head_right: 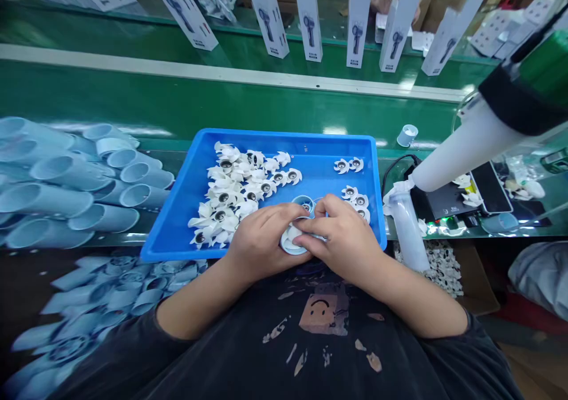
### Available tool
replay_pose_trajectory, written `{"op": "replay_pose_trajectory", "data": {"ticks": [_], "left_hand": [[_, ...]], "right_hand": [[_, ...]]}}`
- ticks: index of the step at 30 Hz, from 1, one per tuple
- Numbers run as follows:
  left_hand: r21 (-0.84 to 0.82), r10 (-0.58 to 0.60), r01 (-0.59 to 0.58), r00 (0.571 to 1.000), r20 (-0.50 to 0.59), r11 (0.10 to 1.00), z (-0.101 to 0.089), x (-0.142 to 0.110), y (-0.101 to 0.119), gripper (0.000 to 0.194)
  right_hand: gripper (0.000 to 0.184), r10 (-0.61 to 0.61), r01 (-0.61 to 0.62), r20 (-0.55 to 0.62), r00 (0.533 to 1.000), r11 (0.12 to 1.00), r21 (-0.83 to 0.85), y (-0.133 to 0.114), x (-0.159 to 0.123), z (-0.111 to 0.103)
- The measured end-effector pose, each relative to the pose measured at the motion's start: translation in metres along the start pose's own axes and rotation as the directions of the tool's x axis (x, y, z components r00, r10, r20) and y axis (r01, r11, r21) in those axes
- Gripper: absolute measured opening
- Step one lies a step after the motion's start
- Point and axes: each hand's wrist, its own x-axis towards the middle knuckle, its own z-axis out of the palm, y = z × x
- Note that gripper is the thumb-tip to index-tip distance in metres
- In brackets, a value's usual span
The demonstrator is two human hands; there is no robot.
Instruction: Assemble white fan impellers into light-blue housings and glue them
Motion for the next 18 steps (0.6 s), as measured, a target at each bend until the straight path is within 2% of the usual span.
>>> {"op": "replay_pose_trajectory", "data": {"ticks": [3,6,10,13,18], "left_hand": [[0.060,0.055,-0.052,0.998,-0.034,0.997,0.002,0.001,-0.003,0.024],[0.076,0.072,-0.066,0.994,-0.086,0.995,0.004,0.001,-0.006,0.026],[0.064,0.073,-0.067,0.992,-0.101,0.996,0.004,0.001,-0.008,0.026],[0.079,0.095,-0.085,0.988,-0.123,0.993,0.004,0.000,-0.008,0.027],[0.052,0.082,-0.077,0.990,-0.116,0.996,0.002,-0.004,-0.009,0.034]], "right_hand": [[0.040,-0.127,0.124,-0.113,0.985,0.992,-0.038,-0.004,-0.005,-0.006],[0.054,-0.241,0.222,-0.124,0.963,0.964,-0.146,-0.003,-0.010,-0.006],[0.053,-0.279,0.244,-0.186,0.942,0.951,-0.192,0.000,-0.013,0.000],[0.061,-0.262,0.226,-0.148,0.954,0.949,-0.221,0.001,-0.014,0.003],[0.054,-0.290,0.235,-0.223,0.931,0.941,-0.244,0.001,-0.015,0.002]]}}
